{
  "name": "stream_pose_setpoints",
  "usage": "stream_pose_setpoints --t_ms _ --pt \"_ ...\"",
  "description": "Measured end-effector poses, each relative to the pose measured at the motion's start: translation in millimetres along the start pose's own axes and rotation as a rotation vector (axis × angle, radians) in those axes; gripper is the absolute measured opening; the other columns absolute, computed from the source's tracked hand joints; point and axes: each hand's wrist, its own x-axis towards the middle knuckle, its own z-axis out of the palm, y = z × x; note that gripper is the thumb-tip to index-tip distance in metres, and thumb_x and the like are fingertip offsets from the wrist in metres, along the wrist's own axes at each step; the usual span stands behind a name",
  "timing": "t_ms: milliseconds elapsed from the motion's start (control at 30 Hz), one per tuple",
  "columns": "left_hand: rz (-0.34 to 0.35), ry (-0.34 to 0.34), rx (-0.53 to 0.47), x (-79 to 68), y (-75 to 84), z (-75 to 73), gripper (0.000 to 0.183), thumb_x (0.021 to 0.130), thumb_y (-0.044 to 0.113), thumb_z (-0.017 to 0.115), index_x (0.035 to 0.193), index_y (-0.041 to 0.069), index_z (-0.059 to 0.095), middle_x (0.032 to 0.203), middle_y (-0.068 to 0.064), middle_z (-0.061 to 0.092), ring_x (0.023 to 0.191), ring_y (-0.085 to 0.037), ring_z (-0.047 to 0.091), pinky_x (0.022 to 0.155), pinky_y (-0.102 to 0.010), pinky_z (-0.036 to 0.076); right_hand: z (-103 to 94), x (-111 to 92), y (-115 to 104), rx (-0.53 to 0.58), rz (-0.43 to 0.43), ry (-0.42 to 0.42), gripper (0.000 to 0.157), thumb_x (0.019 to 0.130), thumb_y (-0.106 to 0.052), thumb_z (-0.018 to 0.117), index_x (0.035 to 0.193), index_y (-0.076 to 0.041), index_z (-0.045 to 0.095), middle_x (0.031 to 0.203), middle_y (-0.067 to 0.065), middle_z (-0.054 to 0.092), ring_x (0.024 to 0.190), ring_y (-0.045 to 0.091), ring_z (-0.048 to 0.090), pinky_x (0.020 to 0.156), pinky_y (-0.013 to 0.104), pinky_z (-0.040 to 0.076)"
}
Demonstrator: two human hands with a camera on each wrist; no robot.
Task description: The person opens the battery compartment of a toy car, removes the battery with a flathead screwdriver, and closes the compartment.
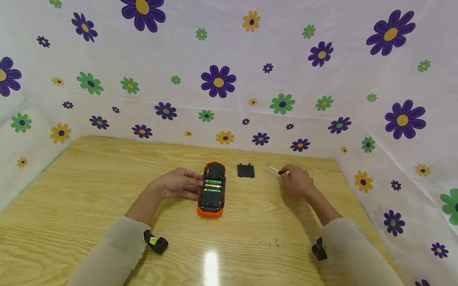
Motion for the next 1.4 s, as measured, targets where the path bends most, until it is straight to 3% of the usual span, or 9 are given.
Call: stream_pose_setpoints --t_ms 133,200,367,567,1400 --pt "-0.002 -0.002 0.003 0.3 0.1 0.5 0.046 0.102 0.003 0.061 0.145 -0.009 0.047 0.124 -0.025 0.066 0.100 -0.030 0.072 0.090 -0.046 0.062 3.9 0 -6 -0.050 0.016 0.060 0.025 0.106 -0.014 0.051 0.122 0.001 0.063 0.121 0.031 0.062 0.106 0.054 0.049 0.079 0.063 0.041" --pt "-0.001 -0.002 0.005 0.2 0.3 0.6 0.046 0.102 0.003 0.060 0.145 -0.009 0.047 0.124 -0.025 0.066 0.100 -0.030 0.072 0.090 -0.046 0.062 6.4 0 -8 -0.064 0.022 0.091 0.025 0.106 -0.015 0.049 0.122 -0.001 0.063 0.120 0.029 0.060 0.107 0.053 0.044 0.079 0.064 0.035" --pt "-0.001 -0.003 0.005 0.2 0.1 0.7 0.047 0.102 0.003 0.060 0.145 -0.009 0.047 0.124 -0.025 0.066 0.101 -0.030 0.071 0.090 -0.046 0.062 11.0 3 -13 -0.129 -0.029 0.153 0.022 0.105 -0.015 0.049 0.117 -0.003 0.063 0.114 0.024 0.060 0.102 0.046 0.042 0.080 0.062 0.032" --pt "-0.001 -0.007 0.011 0.1 -0.5 0.7 0.048 0.102 0.003 0.060 0.147 -0.009 0.045 0.125 -0.025 0.066 0.102 -0.030 0.071 0.090 -0.046 0.062 12.3 7 -28 -0.195 -0.089 0.175 0.019 0.105 -0.015 0.053 0.117 -0.004 0.063 0.110 0.020 0.059 0.106 0.046 0.042 0.079 0.058 0.031" --pt "0.003 -0.008 0.020 -2.3 -0.4 0.5 0.049 0.102 0.004 0.061 0.147 -0.009 0.045 0.123 -0.024 0.067 0.101 -0.029 0.072 0.089 -0.045 0.062 26.2 10 -101 -0.396 -0.325 0.151 0.019 0.098 -0.017 0.071 0.115 -0.011 0.065 0.106 0.007 0.063 0.099 0.031 0.046 0.080 0.049 0.036"
